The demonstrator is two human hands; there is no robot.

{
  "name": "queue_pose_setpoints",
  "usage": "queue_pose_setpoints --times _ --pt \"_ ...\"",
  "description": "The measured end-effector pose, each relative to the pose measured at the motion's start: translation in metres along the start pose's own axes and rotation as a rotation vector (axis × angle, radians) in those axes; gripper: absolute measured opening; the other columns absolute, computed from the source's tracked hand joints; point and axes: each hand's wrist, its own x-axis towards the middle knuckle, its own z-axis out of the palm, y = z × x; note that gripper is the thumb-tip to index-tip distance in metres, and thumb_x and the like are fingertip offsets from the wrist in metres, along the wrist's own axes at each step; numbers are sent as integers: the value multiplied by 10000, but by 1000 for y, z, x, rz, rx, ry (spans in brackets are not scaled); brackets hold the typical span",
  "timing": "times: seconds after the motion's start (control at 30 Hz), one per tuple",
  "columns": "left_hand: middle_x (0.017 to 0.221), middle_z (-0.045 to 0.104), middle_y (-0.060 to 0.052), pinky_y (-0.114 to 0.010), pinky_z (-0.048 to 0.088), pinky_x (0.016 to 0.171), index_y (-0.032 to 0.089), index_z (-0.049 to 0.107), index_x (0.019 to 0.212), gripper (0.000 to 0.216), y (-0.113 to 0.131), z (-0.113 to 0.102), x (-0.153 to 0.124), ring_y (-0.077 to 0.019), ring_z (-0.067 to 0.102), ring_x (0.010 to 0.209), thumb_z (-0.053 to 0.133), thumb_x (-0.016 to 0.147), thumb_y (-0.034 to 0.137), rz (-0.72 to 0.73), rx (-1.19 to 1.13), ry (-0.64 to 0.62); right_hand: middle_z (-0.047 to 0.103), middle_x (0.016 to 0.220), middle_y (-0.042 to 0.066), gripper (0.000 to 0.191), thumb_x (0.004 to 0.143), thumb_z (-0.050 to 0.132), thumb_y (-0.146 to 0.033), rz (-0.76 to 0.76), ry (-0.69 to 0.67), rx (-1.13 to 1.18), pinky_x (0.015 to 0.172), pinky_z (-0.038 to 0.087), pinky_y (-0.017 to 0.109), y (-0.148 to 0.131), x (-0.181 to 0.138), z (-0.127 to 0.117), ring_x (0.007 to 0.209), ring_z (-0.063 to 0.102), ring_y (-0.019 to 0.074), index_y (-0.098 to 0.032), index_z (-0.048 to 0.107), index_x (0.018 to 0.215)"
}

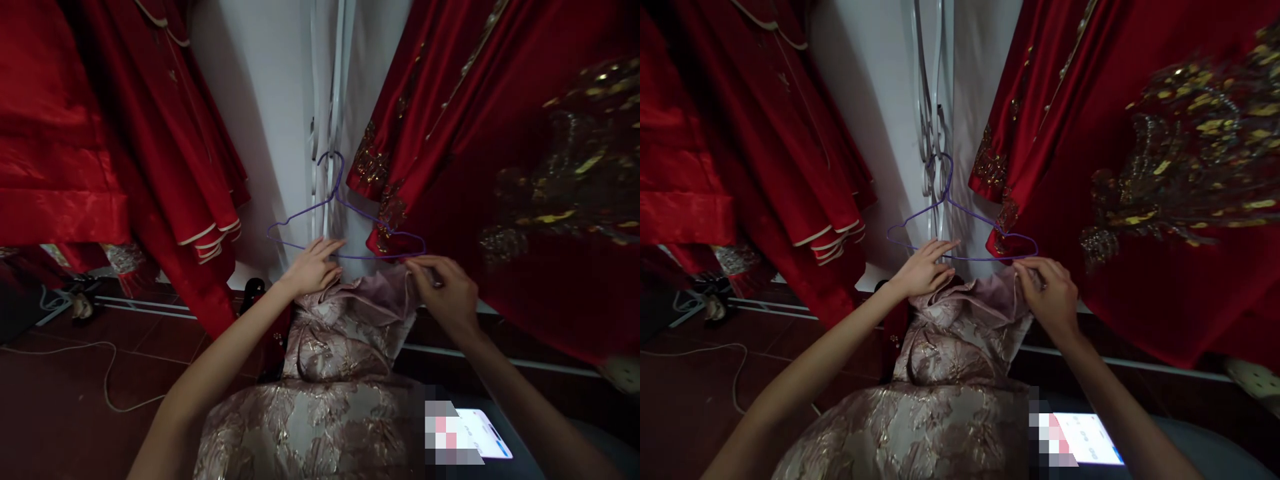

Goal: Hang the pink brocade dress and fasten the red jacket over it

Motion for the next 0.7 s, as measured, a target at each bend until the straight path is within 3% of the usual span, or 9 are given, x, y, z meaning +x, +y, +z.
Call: queue_pose_setpoints --times 0.17,0.37,0.5,0.7 --pt "1357 414 -69 -426 299 1042 174 682 798 318 9 29 -1 -226 397 1204 422 860 347 -1 -30 -70 678 851 82 196 791 549 -338 115 244 -179 782 440 301 35 20 -3 819 607 207 -190 665 847" --pt "1415 338 -43 -436 250 1070 171 672 781 335 28 30 -19 -227 370 1225 396 873 337 -86 24 7 677 788 94 205 748 554 -343 238 165 -363 712 425 299 86 14 -4 774 604 234 -191 678 810" --pt "1399 365 -39 -429 267 1059 176 669 796 320 31 25 -18 -219 384 1210 401 873 332 -86 21 2 675 832 90 235 769 532 -348 240 150 -294 715 423 288 82 17 -1 777 604 218 -180 672 854" --pt "1369 406 -43 -396 304 1025 179 672 800 342 28 21 -16 -205 411 1180 388 880 349 -59 -44 -10 671 845 81 239 792 527 -347 167 178 -171 749 423 288 45 41 4 797 593 199 -170 673 860"
